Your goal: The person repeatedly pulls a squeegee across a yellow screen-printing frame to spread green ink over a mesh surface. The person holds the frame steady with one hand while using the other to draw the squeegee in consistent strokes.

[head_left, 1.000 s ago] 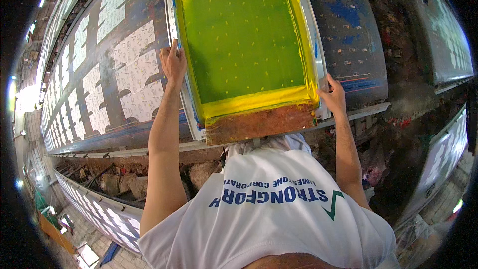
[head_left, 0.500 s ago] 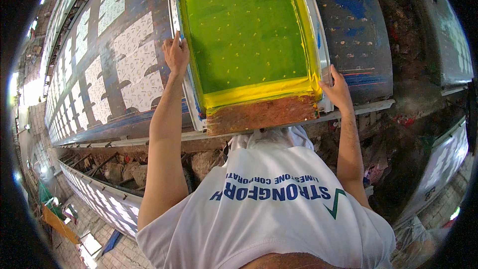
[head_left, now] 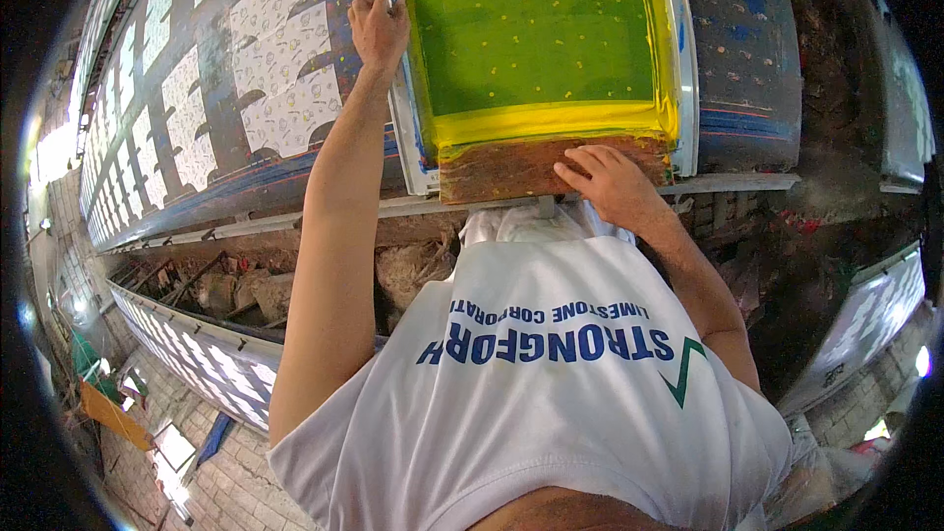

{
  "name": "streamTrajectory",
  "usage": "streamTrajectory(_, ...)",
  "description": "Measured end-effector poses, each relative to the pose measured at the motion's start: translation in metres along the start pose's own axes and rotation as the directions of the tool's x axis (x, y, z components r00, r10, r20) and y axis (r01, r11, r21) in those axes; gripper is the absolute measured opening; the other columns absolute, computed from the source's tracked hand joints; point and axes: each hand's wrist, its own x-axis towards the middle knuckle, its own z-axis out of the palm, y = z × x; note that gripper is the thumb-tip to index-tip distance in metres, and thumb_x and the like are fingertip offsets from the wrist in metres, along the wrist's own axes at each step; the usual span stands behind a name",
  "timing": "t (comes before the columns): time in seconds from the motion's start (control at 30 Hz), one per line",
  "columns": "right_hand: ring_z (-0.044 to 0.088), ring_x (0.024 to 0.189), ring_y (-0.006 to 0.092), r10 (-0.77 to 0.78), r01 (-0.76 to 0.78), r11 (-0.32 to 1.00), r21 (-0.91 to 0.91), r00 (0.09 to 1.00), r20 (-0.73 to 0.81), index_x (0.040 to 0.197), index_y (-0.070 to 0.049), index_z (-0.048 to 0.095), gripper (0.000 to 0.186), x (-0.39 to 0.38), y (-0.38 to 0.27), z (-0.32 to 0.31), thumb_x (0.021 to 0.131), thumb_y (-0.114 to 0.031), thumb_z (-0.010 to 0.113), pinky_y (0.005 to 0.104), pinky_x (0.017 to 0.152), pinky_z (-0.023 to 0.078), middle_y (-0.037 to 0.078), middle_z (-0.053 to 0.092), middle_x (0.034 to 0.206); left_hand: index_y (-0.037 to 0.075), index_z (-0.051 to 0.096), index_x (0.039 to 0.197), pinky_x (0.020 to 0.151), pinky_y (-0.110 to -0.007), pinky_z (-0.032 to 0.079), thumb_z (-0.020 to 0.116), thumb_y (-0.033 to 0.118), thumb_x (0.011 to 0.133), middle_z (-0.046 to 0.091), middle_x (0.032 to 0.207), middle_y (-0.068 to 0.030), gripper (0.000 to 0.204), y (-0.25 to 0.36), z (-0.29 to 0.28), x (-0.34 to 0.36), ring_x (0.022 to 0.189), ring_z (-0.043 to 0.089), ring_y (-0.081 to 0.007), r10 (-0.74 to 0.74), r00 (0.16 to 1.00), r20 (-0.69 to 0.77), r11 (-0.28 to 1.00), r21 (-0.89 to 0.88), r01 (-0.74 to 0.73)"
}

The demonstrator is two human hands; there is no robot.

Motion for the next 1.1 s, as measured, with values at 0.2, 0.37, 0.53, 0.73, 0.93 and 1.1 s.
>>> streamTrajectory(0.2, 0.06, 0.124, 0.0328, 0.139, -0.137, 0.99, 0.024, 0.96, -0.243, 0.147, -0.006, 0.055, 0.063, 0.019, -0.018, -0.003, 0.085, -0.01, 0.065, 0.0445, 0.108, 0.05, 0.016, 0.063, 0.131, 0.017, 0.066, 0.141, 0.09, -0.05, 0.054, 0.062, 0.032, 0.104, 0.057, 0.112, -0.0188, 0.04, 0.001, 0.005, -0.003, 0.109, 0.054, -0.0366, 0.016, 0.996, -0.093, 0.998, -0.056, -0.021)
streamTrajectory(0.37, 0.064, 0.119, 0.0288, 0.343, -0.353, 0.935, -0.029, 0.922, -0.183, 0.144, -0.01, 0.059, 0.063, 0.046, -0.026, 0.006, 0.082, -0.012, 0.07, 0.0414, 0.101, 0.054, 0.01, 0.066, 0.125, 0.016, 0.07, 0.133, 0.086, -0.049, 0.053, 0.064, 0.024, 0.101, 0.059, 0.109, -0.0186, 0.034, 0.005, 0.003, 0.002, 0.104, 0.057, -0.0372, -0.007, 0.992, -0.128, 0.994, -0.105, -0.007)
streamTrajectory(0.53, 0.065, 0.116, 0.0271, 0.427, -0.441, 0.897, -0.008, 0.874, -0.233, 0.134, -0.014, 0.067, 0.065, 0.053, -0.033, 0.016, 0.071, -0.011, 0.083, 0.0398, 0.095, 0.057, 0.006, 0.068, 0.122, 0.016, 0.072, 0.13, 0.087, -0.048, 0.052, 0.065, 0.018, 0.098, 0.059, 0.107, -0.0186, 0.033, 0.01, -0.001, 0.002, 0.104, 0.058, -0.038, -0.036, 0.99, -0.137, 0.991, -0.136, 0.017)
streamTrajectory(0.73, 0.067, 0.112, 0.0279, 0.476, -0.509, 0.86, -0.025, 0.82, -0.318, 0.128, -0.013, 0.071, 0.063, 0.099, -0.001, 0.006, 0.066, -0.013, 0.087, 0.0422, 0.091, 0.059, 0.004, 0.069, 0.118, 0.016, 0.066, 0.135, 0.092, -0.049, 0.049, 0.064, 0.008, 0.094, 0.059, 0.113, -0.0192, 0.041, 0.009, -0.004, -0.002, 0.106, 0.057, -0.0383, -0.056, 0.992, -0.117, 0.984, -0.174, 0.035)
streamTrajectory(0.93, 0.069, 0.108, 0.0304, 0.473, -0.508, 0.86, -0.057, 0.833, -0.285, 0.121, -0.012, 0.074, 0.045, 0.188, 0.092, -0.063, 0.078, -0.015, 0.085, 0.045, 0.088, 0.061, 0.011, 0.071, 0.109, 0.018, 0.061, 0.139, 0.097, -0.05, 0.047, 0.065, 0.0, 0.086, 0.057, 0.119, -0.0182, 0.057, 0.013, -0.01, 0.001, 0.112, 0.055, -0.0387, -0.087, 0.996, -0.026, 0.988, -0.13, 0.083)
streamTrajectory(1.1, 0.074, 0.099, 0.0326, 0.434, -0.49, 0.862, -0.129, 0.845, -0.311, 0.12, -0.016, 0.077, 0.038, 0.273, 0.176, -0.117, 0.082, -0.012, 0.079, 0.0465, 0.085, 0.063, 0.012, 0.075, 0.107, 0.019, 0.059, 0.141, 0.098, -0.05, 0.046, 0.065, 0.0, 0.086, 0.056, 0.12, -0.0153, 0.058, 0.018, -0.013, -0.001, 0.115, 0.054, -0.0369, -0.118, 0.993, 0.015, 0.987, -0.111, 0.118)
